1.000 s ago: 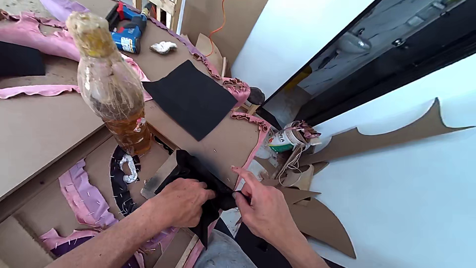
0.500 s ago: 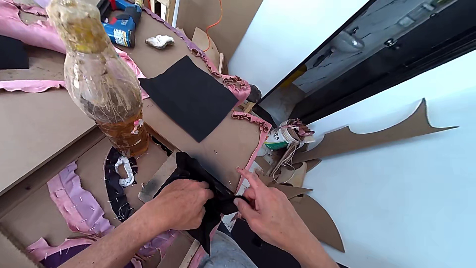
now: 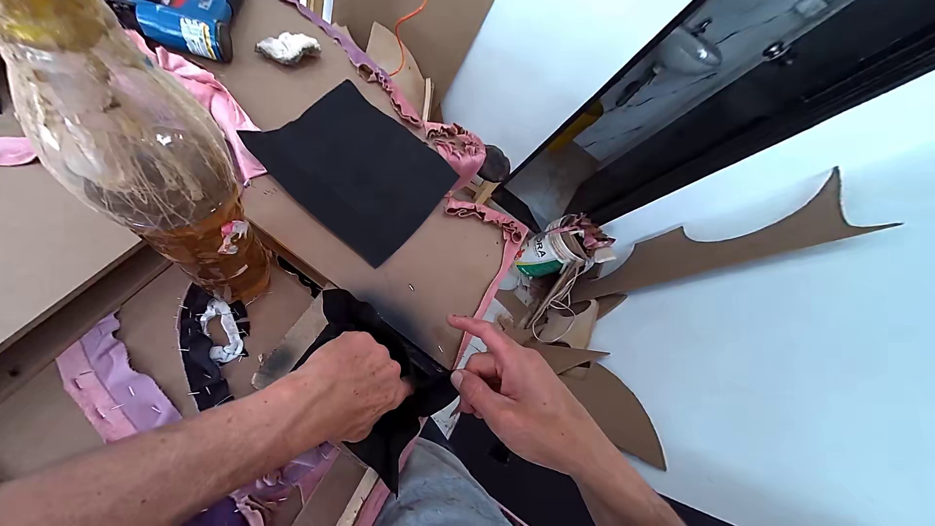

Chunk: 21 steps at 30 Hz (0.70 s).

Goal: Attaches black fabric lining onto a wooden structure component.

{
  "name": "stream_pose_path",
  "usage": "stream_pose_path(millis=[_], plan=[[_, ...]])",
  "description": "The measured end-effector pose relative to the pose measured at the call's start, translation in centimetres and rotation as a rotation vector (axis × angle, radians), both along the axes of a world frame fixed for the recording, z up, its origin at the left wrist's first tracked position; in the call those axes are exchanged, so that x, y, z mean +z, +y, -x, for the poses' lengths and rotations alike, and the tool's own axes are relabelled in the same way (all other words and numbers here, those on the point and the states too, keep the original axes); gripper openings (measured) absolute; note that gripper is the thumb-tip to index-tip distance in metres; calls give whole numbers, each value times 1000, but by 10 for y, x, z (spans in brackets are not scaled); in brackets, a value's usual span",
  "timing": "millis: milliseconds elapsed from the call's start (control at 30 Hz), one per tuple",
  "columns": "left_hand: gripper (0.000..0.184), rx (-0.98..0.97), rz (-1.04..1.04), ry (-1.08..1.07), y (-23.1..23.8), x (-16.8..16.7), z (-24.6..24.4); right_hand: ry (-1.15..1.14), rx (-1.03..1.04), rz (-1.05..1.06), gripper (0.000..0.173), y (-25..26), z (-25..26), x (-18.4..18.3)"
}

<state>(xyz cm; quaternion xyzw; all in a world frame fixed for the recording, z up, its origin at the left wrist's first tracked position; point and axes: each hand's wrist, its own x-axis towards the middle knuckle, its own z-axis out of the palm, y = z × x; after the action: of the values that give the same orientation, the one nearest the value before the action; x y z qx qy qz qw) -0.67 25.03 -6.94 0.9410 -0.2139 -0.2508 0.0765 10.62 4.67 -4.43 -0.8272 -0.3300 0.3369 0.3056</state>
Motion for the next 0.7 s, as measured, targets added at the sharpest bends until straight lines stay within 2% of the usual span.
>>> stream_pose_path(millis=[67, 133, 200, 267, 367, 467, 567, 700], plan=[[16, -21, -29, 59, -1, 7, -7, -93, 46, -24, 53, -5, -5, 4], [11, 3, -31, 86, -4, 10, -7, -294, 63, -42, 51, -10, -9, 10], [13, 34, -25, 105, -2, 10, -7, -559, 119, -104, 52, -13, -8, 17], [19, 74, 20, 85, 6, 5, -5, -719, 248, -202, 53, -15, -2, 23], [24, 194, 211, -28, 19, -4, 7, -812, 475, -290, 45, -14, 8, 20], [24, 457, 439, -123, 10, -3, 24, -866, 619, -279, 46, -13, 13, 4], [30, 716, 407, -161, -15, 2, 31, -909, 600, -264, 47, -12, 14, -15], [32, 868, 343, 11, -38, 9, 27, -905, 430, -318, 43, -11, 14, -28]])
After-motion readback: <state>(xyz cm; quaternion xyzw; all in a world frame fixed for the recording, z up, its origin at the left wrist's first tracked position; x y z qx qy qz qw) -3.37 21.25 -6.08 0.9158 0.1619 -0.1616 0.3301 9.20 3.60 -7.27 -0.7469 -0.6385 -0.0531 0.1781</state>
